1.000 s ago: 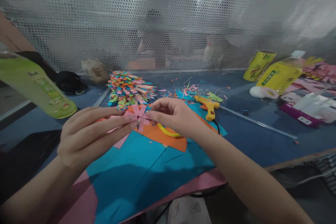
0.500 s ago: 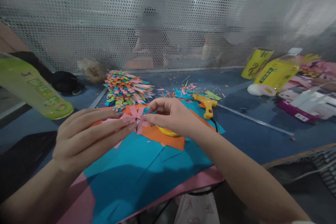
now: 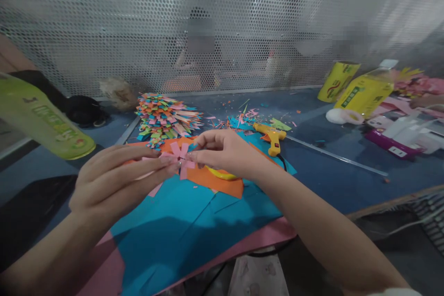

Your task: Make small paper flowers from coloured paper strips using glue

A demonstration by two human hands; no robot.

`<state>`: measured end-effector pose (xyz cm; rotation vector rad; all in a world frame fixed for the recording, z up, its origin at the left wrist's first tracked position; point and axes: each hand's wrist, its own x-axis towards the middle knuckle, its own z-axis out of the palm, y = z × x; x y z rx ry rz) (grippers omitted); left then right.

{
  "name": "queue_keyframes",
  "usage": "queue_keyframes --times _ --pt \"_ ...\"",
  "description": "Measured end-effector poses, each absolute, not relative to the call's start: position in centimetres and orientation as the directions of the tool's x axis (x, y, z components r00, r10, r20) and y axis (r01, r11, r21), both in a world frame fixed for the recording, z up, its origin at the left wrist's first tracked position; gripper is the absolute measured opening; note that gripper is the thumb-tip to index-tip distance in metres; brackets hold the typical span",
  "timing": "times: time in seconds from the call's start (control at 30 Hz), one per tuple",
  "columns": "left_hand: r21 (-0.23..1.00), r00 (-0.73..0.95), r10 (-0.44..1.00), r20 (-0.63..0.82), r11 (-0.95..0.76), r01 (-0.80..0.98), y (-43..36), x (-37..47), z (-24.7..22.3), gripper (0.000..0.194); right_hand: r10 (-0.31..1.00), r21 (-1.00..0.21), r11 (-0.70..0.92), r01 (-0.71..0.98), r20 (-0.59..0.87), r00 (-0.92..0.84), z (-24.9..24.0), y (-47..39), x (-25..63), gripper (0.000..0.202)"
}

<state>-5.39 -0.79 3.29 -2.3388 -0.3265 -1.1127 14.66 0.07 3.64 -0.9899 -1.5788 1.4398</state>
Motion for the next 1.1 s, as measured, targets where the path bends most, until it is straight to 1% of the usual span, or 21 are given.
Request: queue_keyframes --times 0.03,0.1,0.13,0.17,0.2,0.23,0.27,0.3,0.33,0.37,0.43,0.5,0.6,0.7,0.8,0.93,1.1 --pt "-0.264 0.571 0.040 0.820 -0.858 0.440 -0.7 -5.2 3.0 0.028 0.923 -0.998 0.049 0.042 0.029 -0.385 3.6 0.2 14.7 0.013" --pt "-0.035 0.424 0.190 0.886 -0.883 0.469 -0.5 -4.8 2.5 0.025 0.945 -0.998 0.057 0.007 0.052 -0.324 3.5 0.4 14.9 0.015" --pt "0.105 0.341 0.294 0.893 -0.873 0.477 -0.5 -4.6 2.3 0.022 0.953 -0.996 0.094 -0.008 0.093 -0.287 3.5 0.5 14.9 0.016" --pt "0.264 0.259 0.421 0.869 -0.838 0.477 -0.4 -4.4 2.2 0.018 0.956 -0.988 0.152 -0.007 0.149 -0.253 3.4 0.6 15.0 0.017" --pt "0.431 0.178 0.555 0.813 -0.777 0.458 -0.3 -4.2 2.2 0.013 0.950 -0.974 0.228 0.013 0.220 -0.221 3.3 0.6 15.0 0.017" --pt "0.586 0.112 0.679 0.726 -0.695 0.416 -0.2 -4.0 2.2 0.011 0.935 -0.949 0.311 0.048 0.296 -0.194 3.2 0.5 15.0 0.017" --pt "0.714 0.071 0.779 0.623 -0.604 0.355 -0.1 -3.8 2.2 0.010 0.913 -0.917 0.388 0.091 0.368 -0.176 3.1 0.4 15.0 0.017" --pt "0.807 0.057 0.850 0.523 -0.516 0.288 0.0 -3.6 2.3 0.011 0.888 -0.882 0.451 0.133 0.429 -0.165 3.1 0.2 15.0 0.017" --pt "0.869 0.055 0.897 0.439 -0.439 0.226 0.1 -3.5 2.4 0.012 0.865 -0.851 0.498 0.168 0.474 -0.164 3.0 0.1 15.0 0.019" --pt "0.908 0.057 0.924 0.377 -0.381 0.173 0.2 -3.4 2.4 0.014 0.847 -0.826 0.530 0.193 0.504 -0.168 3.0 0.0 14.9 0.022" --pt "0.944 0.071 0.948 0.309 -0.315 0.100 0.4 -3.3 2.5 0.015 0.829 -0.798 0.558 0.227 0.528 -0.184 2.8 -0.1 14.8 0.029" --pt "0.956 0.099 0.955 0.281 -0.287 0.056 0.5 -3.2 2.5 0.016 0.826 -0.787 0.563 0.254 0.527 -0.200 2.7 0.0 14.8 0.031" --pt "0.965 0.161 0.953 0.257 -0.263 0.018 0.4 -3.1 2.3 0.015 0.831 -0.790 0.553 0.264 0.501 -0.240 2.6 0.2 14.8 0.029" --pt "0.968 0.175 0.954 0.245 -0.252 0.018 0.3 -3.1 2.3 0.014 0.847 -0.809 0.522 0.272 0.453 -0.278 2.5 0.2 14.8 0.025" --pt "0.972 0.165 0.961 0.223 -0.232 0.042 0.4 -3.0 2.3 0.016 0.852 -0.808 0.513 0.289 0.437 -0.290 2.6 0.2 14.7 0.022" --pt "0.972 0.167 0.963 0.213 -0.226 0.061 0.4 -3.0 2.4 0.017 0.843 -0.793 0.531 0.301 0.457 -0.282 2.6 0.0 14.7 0.022" --pt "0.970 0.191 0.955 0.229 -0.241 0.042 0.4 -3.1 2.3 0.016 0.825 -0.761 0.563 0.324 0.495 -0.272 2.4 0.1 14.8 0.024"
